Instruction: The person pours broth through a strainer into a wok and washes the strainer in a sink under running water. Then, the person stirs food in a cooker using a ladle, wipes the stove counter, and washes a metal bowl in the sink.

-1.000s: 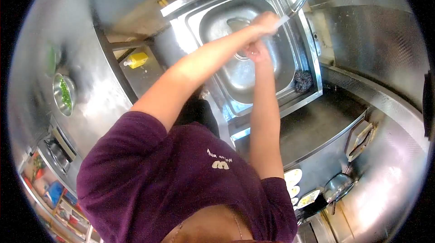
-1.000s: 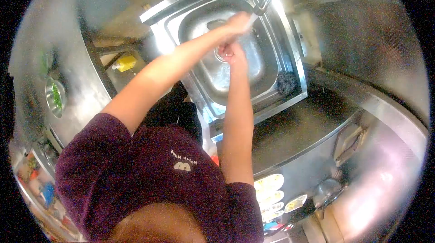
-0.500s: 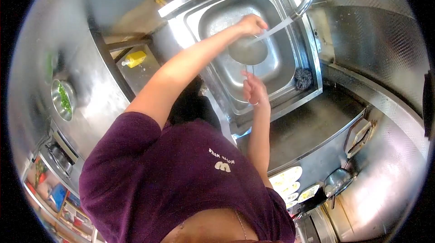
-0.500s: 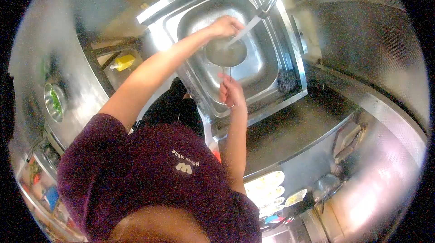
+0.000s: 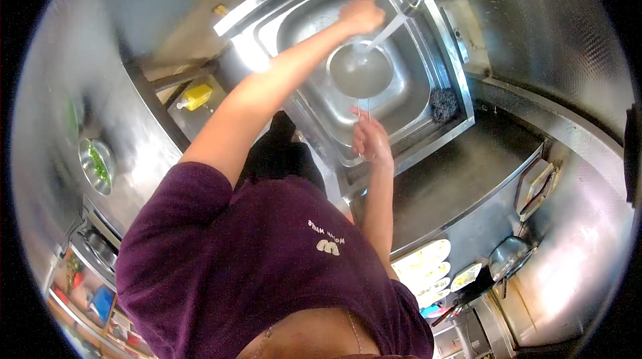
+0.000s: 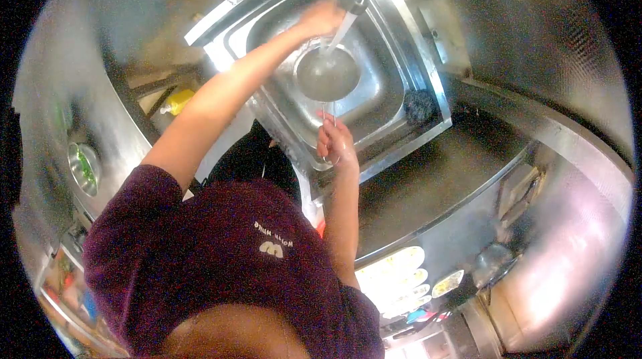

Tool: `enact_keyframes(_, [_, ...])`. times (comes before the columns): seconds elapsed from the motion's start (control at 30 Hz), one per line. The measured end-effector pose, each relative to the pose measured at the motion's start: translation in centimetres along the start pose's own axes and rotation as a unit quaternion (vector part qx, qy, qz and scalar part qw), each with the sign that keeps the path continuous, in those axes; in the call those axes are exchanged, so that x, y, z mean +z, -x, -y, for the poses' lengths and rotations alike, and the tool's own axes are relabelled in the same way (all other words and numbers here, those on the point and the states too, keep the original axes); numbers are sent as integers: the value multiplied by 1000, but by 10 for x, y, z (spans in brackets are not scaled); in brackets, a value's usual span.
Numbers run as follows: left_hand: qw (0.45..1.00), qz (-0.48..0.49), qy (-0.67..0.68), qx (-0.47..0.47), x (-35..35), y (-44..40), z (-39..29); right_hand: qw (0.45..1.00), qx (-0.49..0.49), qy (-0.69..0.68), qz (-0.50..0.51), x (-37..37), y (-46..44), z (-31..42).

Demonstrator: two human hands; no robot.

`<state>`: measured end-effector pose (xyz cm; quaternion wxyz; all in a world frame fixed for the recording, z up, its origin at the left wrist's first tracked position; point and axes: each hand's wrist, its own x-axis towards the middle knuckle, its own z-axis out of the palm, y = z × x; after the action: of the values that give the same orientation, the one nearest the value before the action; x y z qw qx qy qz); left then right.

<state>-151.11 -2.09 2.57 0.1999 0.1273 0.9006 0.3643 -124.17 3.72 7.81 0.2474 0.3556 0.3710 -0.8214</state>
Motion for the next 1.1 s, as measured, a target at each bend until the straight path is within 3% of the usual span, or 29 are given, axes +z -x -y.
enact_keyframes(0.07, [992,-80,44,-87,5,-27,31,1000,9,-6,2,-1,-2,-2])
enact_keyframes(0.13, [974,-57,160,-147,-7,-43,41,1000,8,0,9,5,-2,-1])
enact_keyframes(0.17, [955,-103,239,-140,-3,-52,46,1000,15,-4,12,5,-3,-1])
enact_keyframes(0.3, [917,-184,333,-125,-2,-50,38,999,19,34,-31,7,-1,-2])
enact_keyframes(0.4, [911,-213,349,45,12,-36,36,953,-61,235,-179,-4,-7,-15])
enact_keyframes(0.43, [943,-203,238,115,2,-19,19,853,-245,393,-239,-5,-9,-19])
enact_keyframes(0.57, [956,-160,86,231,-25,-16,30,716,-343,453,-404,21,15,11])
enact_keyframes(0.6, [964,-129,140,186,-26,-12,34,704,-342,455,-424,34,25,28])
enact_keyframes(0.67, [962,-68,245,95,-20,5,43,586,-367,533,-488,16,13,39])
enact_keyframes(0.7, [973,-88,200,73,-16,16,49,517,-384,564,-517,-9,-6,37])
enact_keyframes(0.77, [971,-57,228,35,-1,47,62,461,-293,641,-539,-32,-13,44])
enact_keyframes(0.83, [981,-33,182,54,29,71,85,473,-87,709,-515,-41,-7,65])
enact_keyframes(0.93, [986,27,148,-72,24,103,70,395,-291,693,-528,-29,30,89])
enact_keyframes(1.07, [982,37,182,-44,47,109,69,438,-327,581,-603,-32,16,78])
enact_keyframes(1.1, [977,45,205,-47,54,109,71,464,-221,646,-564,-51,6,66])
